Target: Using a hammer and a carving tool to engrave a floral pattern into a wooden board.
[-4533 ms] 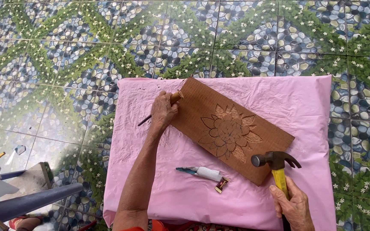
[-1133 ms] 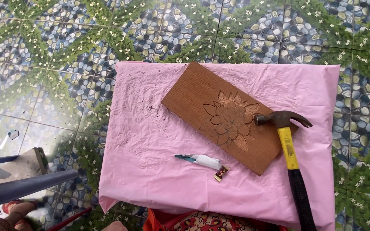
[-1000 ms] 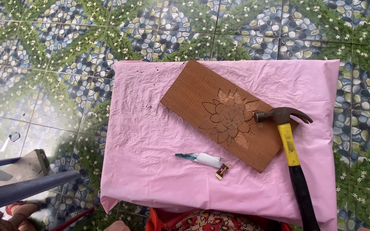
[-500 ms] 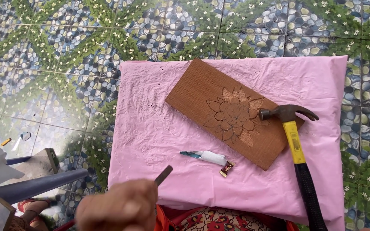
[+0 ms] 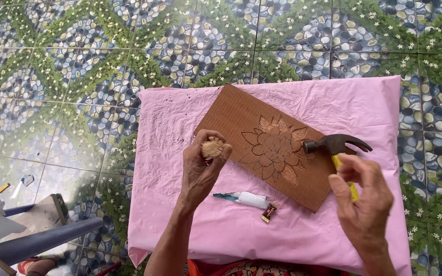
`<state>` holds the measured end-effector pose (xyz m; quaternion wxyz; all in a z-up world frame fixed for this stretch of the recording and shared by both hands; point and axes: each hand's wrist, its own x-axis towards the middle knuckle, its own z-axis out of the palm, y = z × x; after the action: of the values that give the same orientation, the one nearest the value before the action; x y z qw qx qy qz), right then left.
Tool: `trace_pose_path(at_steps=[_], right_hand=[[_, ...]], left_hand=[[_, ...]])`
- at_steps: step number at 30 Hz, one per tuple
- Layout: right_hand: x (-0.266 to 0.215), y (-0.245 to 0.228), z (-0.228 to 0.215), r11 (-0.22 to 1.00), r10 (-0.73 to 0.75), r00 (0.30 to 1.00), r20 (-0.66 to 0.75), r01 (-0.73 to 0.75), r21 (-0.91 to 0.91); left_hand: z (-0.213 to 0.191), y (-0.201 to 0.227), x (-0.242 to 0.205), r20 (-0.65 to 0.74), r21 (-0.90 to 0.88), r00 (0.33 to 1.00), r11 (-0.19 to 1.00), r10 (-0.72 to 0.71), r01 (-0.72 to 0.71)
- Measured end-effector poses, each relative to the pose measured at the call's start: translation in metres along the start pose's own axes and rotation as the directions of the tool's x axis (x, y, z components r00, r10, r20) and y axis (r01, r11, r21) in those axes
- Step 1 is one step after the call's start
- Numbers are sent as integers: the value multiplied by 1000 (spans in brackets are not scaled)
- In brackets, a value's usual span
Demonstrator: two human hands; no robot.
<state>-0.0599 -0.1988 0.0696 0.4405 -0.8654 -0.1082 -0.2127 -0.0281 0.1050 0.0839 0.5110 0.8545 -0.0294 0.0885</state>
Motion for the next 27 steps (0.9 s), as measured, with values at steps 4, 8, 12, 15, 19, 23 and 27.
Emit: trace_pose_path(at_steps=[4, 8, 12, 15, 19, 23, 27], right_hand=[[-25, 52, 33, 965, 23, 995, 101, 4, -261], [-33, 65, 35, 915, -81, 994, 76, 104, -390], [-44, 57, 52, 910, -76, 987, 139, 126, -396], [-47, 46, 64, 941, -83, 983, 162, 130, -313], [-55, 65, 71, 891, -67, 978, 195, 147, -430], [-57, 71, 73, 901, -84, 982, 168, 147, -408], [-57, 66, 74, 910, -78, 985, 153, 133, -392]], left_hand=[[5, 3, 12, -121, -663, 984, 749, -128, 16], [22, -2, 20, -160, -846, 977, 530, -140, -63], [39, -1, 24, -198, -851, 975, 511, -98, -121], [50, -9, 28, -269, -850, 959, 490, -86, -195], [60, -23, 33, -318, -860, 938, 458, -137, -224], [65, -27, 35, -340, -856, 930, 457, -143, -242], [74, -44, 36, -330, -870, 920, 447, -213, -209]])
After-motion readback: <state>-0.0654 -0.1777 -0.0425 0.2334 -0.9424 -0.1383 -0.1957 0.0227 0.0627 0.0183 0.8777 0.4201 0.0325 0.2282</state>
